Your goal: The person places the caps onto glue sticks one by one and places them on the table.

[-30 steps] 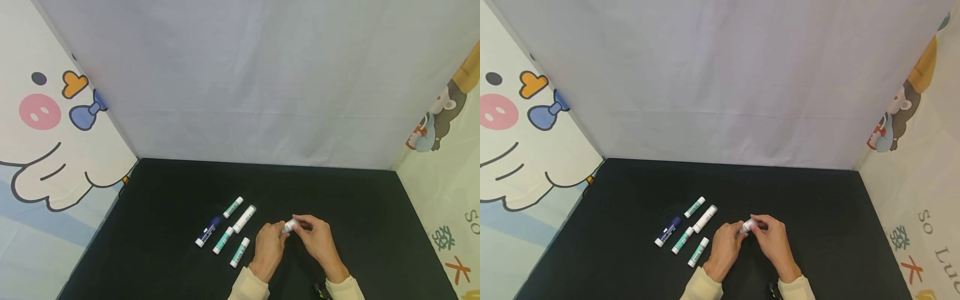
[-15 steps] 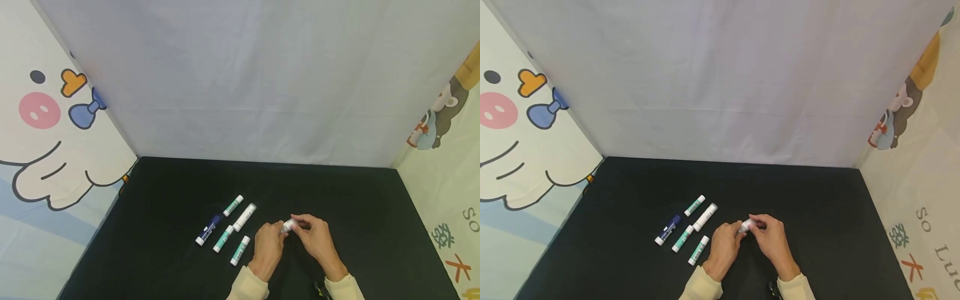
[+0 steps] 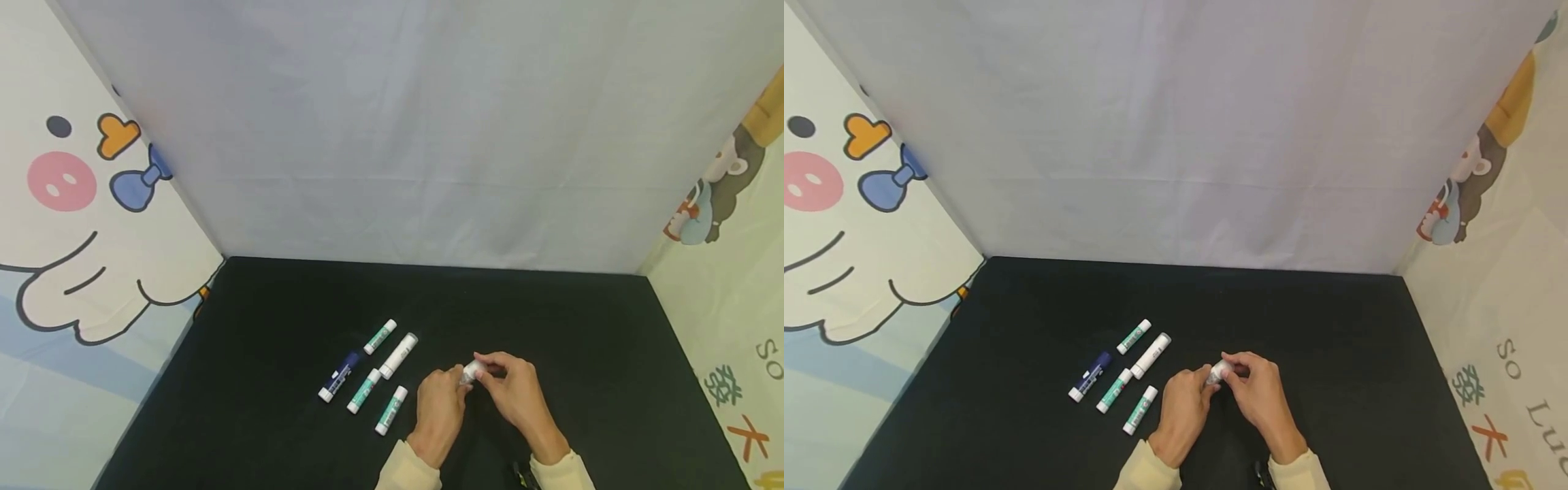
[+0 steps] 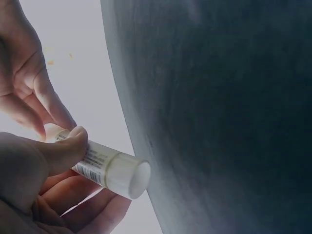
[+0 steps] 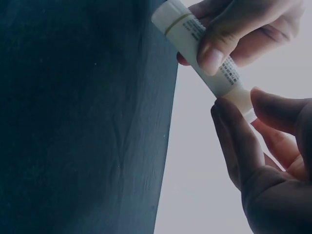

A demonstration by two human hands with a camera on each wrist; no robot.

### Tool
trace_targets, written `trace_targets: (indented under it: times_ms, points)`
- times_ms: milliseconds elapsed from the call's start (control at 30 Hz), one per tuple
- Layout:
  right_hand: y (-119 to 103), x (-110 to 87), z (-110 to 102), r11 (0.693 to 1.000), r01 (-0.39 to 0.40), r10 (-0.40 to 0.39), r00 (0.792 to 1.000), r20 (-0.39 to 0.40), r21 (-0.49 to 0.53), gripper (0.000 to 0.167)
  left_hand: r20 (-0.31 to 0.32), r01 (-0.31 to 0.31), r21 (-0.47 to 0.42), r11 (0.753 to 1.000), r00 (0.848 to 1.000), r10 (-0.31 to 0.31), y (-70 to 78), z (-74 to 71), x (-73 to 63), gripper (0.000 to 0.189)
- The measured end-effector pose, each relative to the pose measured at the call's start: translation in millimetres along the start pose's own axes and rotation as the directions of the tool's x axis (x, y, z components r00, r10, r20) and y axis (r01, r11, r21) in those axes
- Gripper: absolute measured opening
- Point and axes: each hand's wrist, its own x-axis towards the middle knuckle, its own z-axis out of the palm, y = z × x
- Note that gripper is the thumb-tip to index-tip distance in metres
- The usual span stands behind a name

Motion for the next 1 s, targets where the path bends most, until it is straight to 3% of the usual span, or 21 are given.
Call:
trace_targets:
  times_ms: [300, 1000]
  points:
    - [1, -1.2, 1, 0.999, -0.037, 0.037, 0.999, 0.013, 0.002, 0.024, -0.009, -0.025, 0.066, 0.997, 1.0, 0.026, -0.8, -3.4, -0.8, 0.023]
    - [4, 0.4, 12, 0.999, -0.013, 0.016, 0.998, -0.055, 0.052, 0.024, 0.035, 0.01, 0.117, 0.993, 0.999, -0.014, -1.8, -11.0, 7.4, 0.022]
